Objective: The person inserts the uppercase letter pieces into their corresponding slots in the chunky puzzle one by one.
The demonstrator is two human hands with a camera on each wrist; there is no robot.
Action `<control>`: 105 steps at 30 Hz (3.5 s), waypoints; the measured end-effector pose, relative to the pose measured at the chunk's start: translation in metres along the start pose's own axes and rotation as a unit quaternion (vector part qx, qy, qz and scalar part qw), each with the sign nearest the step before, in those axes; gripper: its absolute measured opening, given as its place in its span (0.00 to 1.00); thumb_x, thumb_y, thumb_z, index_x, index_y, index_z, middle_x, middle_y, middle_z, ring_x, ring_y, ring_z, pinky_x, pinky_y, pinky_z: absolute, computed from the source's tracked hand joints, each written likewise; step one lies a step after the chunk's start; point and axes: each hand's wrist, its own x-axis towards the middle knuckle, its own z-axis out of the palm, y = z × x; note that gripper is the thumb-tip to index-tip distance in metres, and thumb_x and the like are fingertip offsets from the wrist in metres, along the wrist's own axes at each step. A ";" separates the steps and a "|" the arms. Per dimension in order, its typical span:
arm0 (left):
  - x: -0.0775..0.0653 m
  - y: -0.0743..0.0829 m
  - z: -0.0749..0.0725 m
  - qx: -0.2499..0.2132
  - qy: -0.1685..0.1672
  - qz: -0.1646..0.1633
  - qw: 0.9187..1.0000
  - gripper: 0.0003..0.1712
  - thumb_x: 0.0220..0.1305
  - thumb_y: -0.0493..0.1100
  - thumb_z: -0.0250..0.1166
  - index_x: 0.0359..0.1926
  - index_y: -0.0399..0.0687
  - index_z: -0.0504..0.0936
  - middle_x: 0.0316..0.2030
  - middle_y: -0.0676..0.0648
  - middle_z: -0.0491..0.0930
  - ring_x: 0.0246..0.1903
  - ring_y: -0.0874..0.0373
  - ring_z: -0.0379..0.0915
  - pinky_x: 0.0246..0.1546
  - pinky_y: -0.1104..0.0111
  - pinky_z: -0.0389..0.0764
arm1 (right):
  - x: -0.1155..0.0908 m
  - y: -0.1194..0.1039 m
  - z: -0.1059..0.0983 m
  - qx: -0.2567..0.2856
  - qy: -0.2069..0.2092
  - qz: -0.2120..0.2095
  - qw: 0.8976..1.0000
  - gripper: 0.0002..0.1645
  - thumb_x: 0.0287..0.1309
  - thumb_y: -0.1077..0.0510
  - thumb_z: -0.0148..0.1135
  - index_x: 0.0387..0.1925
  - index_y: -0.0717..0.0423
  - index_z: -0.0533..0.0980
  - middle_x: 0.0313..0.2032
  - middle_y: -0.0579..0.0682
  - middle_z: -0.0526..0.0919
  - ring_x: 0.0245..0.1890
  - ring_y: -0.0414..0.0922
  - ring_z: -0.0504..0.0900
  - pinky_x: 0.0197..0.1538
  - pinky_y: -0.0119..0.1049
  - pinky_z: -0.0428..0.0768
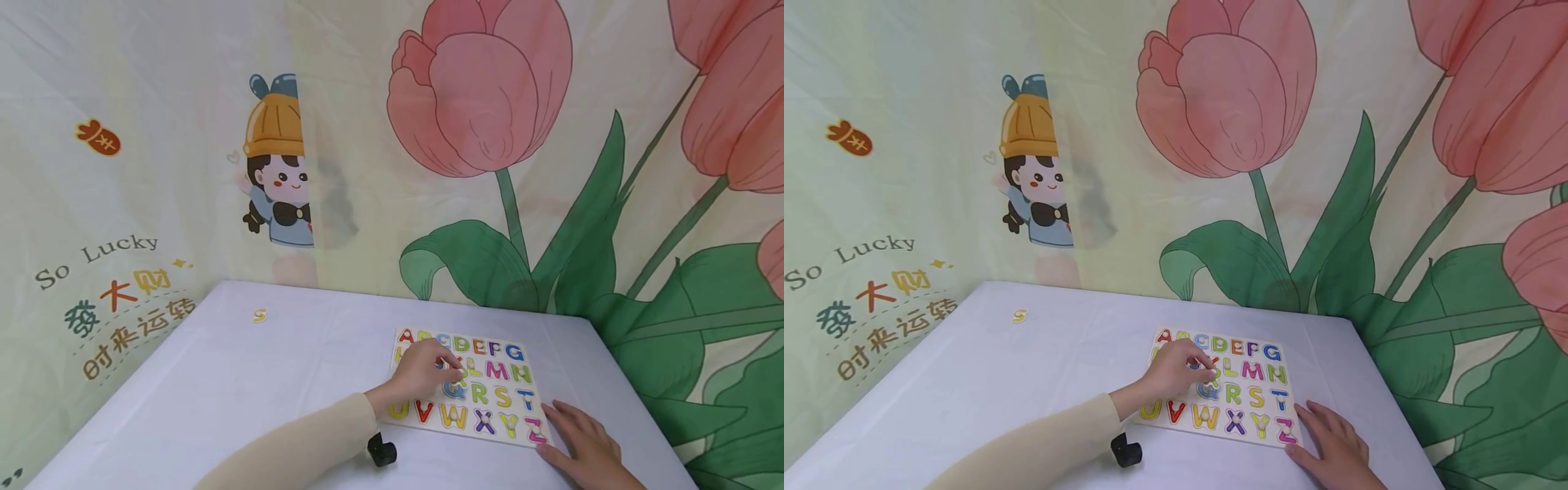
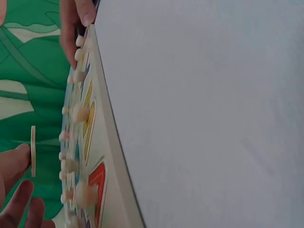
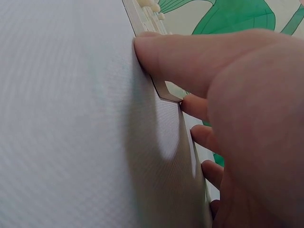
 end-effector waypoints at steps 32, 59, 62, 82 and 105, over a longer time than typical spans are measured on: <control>0.005 0.010 0.053 0.076 0.021 -0.011 0.997 0.06 0.60 0.56 0.81 0.30 0.70 0.91 0.28 0.67 0.75 0.32 0.70 0.65 0.43 0.67 0.68 | 0.003 0.003 0.002 -0.002 -0.008 0.001 1.000 0.56 0.63 0.27 0.66 0.78 0.59 0.66 0.76 0.69 0.59 0.68 0.77 0.56 0.58 0.87 0.59; -0.010 -0.086 -0.128 0.082 0.083 -0.043 0.992 0.06 0.65 0.47 0.78 0.43 0.60 0.93 0.39 0.59 0.87 0.43 0.59 0.80 0.51 0.59 0.80 | 0.004 0.006 0.003 -0.009 -0.007 -0.007 1.000 0.56 0.64 0.27 0.65 0.78 0.60 0.65 0.74 0.70 0.60 0.66 0.79 0.58 0.56 0.87 0.60; -0.017 -0.119 -0.156 0.114 0.102 -0.044 0.987 0.06 0.65 0.46 0.78 0.43 0.58 0.93 0.39 0.56 0.87 0.44 0.56 0.81 0.50 0.57 0.79 | 0.004 0.007 0.002 -0.006 -0.008 -0.003 1.000 0.56 0.64 0.27 0.64 0.78 0.60 0.65 0.74 0.70 0.59 0.66 0.79 0.58 0.56 0.88 0.59; -0.072 -0.256 -0.282 0.212 0.154 -0.141 0.955 0.17 0.71 0.44 0.69 0.56 0.41 0.88 0.46 0.37 0.84 0.46 0.40 0.80 0.45 0.49 0.77 | 0.003 0.004 0.002 0.011 -0.010 0.001 1.000 0.55 0.65 0.28 0.65 0.78 0.59 0.65 0.75 0.69 0.59 0.67 0.77 0.57 0.57 0.87 0.59; -0.063 -0.258 -0.265 0.217 0.159 -0.127 0.955 0.10 0.71 0.45 0.71 0.47 0.47 0.92 0.43 0.41 0.85 0.42 0.45 0.79 0.42 0.53 0.76 | 0.001 0.002 0.002 0.010 -0.001 -0.002 1.000 0.54 0.64 0.28 0.66 0.78 0.58 0.65 0.76 0.69 0.58 0.68 0.77 0.56 0.57 0.88 0.58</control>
